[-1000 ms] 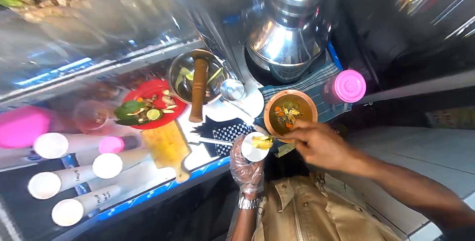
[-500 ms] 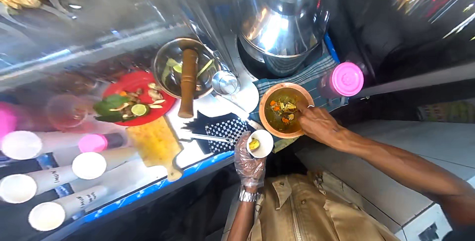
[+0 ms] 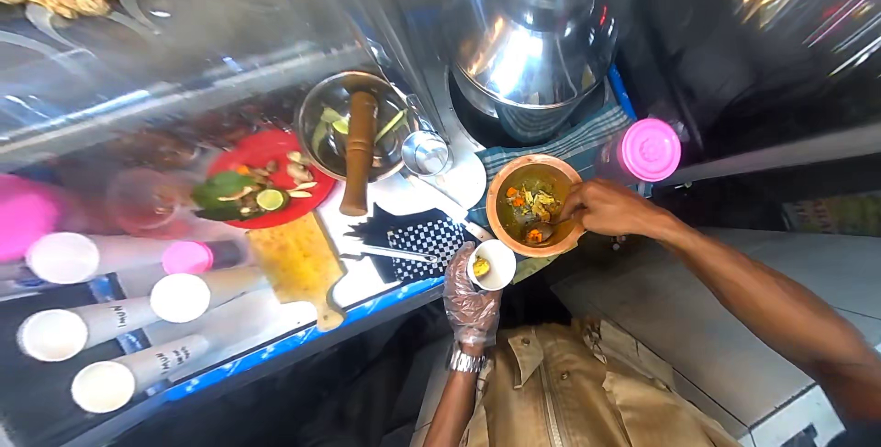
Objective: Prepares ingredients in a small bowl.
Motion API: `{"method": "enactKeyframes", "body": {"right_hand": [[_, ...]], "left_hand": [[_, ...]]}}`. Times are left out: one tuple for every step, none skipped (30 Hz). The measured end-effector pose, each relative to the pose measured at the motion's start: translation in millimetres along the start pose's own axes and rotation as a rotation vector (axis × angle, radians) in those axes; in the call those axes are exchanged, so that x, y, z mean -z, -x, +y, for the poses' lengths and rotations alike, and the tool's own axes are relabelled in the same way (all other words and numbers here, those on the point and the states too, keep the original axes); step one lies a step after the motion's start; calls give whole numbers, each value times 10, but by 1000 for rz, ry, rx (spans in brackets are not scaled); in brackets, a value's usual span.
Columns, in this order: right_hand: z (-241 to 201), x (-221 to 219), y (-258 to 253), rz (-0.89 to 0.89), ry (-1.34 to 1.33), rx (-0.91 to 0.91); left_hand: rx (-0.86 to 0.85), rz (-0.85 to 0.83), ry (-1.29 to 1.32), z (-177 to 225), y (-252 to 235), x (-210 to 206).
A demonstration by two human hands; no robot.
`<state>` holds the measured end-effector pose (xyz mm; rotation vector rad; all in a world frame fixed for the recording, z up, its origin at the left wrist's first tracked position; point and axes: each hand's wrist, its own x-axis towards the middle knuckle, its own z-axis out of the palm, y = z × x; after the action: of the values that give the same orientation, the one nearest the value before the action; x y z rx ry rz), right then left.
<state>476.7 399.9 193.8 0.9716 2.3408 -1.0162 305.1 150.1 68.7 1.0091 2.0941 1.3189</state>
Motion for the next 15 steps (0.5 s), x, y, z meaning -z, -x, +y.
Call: {"method": "enactKeyframes", "body": {"right_hand": [[43,22,-2,15,-44,14],[77,39,5,28,-87,30],[103,52,21,41,-130,45],[120,65,47,57,-172,58],[118,78,97,82,-215,67],[89,92,171,114,-250,69],[32,101,263,159,-272,75],[-59,110,353,197,-294,85],[-176,110,426,223,-313,97],[-302,77,485,243,-315,116],[-431,-3,526,268,-287,145],[-558,-130,563,288,-224,179],[-671,-284,609,302,-126,213],[-764,-442,641,337,-9,268],[-837,-586,649,398,98,332]], "left_hand": [[-4,4,7,8,-4,0],[-8,10,10,13,-4,2],[-14,20,13,13,-3,1],[-19,29,25,17,-3,0],[-21,36,37,19,1,1],[-24,43,50,17,0,3],[-27,50,66,14,-1,4],[-28,57,80,13,1,8],[-32,59,95,8,-1,11],[-39,62,108,7,-5,7],[-44,62,121,9,-7,4],[-40,54,128,23,-1,1],[-20,42,131,54,17,-11],[3,33,133,90,25,-17],[27,32,151,121,30,1]]}}
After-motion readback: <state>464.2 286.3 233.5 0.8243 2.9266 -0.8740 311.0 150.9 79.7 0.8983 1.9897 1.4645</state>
